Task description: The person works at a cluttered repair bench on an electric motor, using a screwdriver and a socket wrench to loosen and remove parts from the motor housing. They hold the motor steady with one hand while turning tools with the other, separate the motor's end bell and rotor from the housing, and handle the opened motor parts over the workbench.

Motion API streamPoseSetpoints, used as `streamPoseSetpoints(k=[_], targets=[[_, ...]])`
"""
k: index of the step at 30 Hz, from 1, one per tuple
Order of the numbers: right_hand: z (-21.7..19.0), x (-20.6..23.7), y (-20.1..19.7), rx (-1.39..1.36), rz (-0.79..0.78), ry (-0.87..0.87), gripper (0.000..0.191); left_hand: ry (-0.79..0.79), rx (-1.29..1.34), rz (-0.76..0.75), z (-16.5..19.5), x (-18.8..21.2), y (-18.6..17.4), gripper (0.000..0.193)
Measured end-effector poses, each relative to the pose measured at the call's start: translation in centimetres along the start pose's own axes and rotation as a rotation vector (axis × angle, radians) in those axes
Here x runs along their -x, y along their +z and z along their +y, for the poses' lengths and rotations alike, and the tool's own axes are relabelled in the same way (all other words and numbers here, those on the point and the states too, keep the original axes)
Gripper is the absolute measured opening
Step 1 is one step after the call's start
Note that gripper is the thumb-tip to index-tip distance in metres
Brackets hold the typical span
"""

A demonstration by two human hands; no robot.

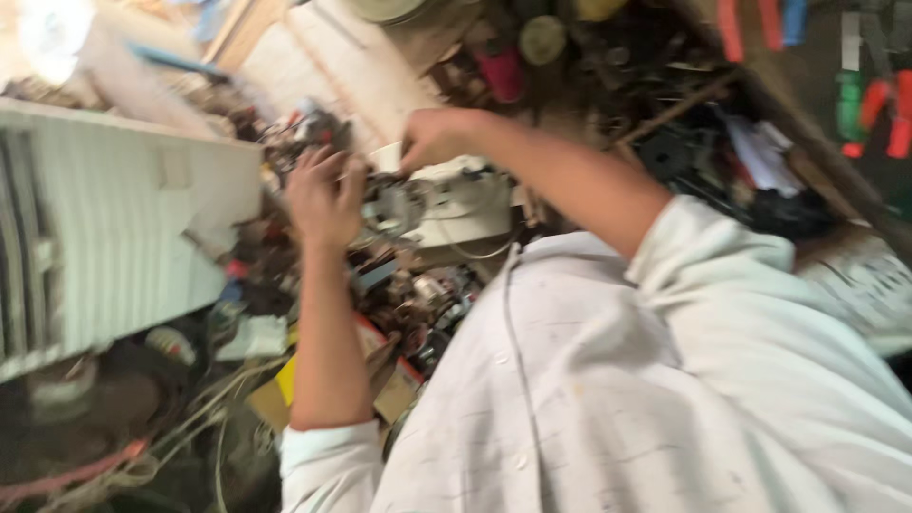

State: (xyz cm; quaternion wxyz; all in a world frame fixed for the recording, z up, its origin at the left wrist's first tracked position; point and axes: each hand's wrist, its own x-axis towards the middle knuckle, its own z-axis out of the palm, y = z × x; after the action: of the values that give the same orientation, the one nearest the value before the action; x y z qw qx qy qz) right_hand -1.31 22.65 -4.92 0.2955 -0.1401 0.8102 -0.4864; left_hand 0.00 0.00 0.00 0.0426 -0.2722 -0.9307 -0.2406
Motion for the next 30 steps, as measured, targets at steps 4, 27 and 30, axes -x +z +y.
streamPoseSetpoints(k=[4, 27, 30], targets=[[-0.4, 1.2, 0.2, -0.164, 0.027, 0.109, 0.030, 0.023, 0.044, 0.006, 1.2, -0.1, -0.4, 0.042], [4.1, -0.5, -0.9, -0.179, -0.095, 0.006, 0.024, -0.049, 0.050, -0.022, 3.8, -1.1, -2.1, 0.049], [3.7, 0.2, -0.8, -0.327, -0.121, 0.095, 0.023, -0.076, 0.044, -0.031, 4.2, -1.4, -2.6, 0.050]])
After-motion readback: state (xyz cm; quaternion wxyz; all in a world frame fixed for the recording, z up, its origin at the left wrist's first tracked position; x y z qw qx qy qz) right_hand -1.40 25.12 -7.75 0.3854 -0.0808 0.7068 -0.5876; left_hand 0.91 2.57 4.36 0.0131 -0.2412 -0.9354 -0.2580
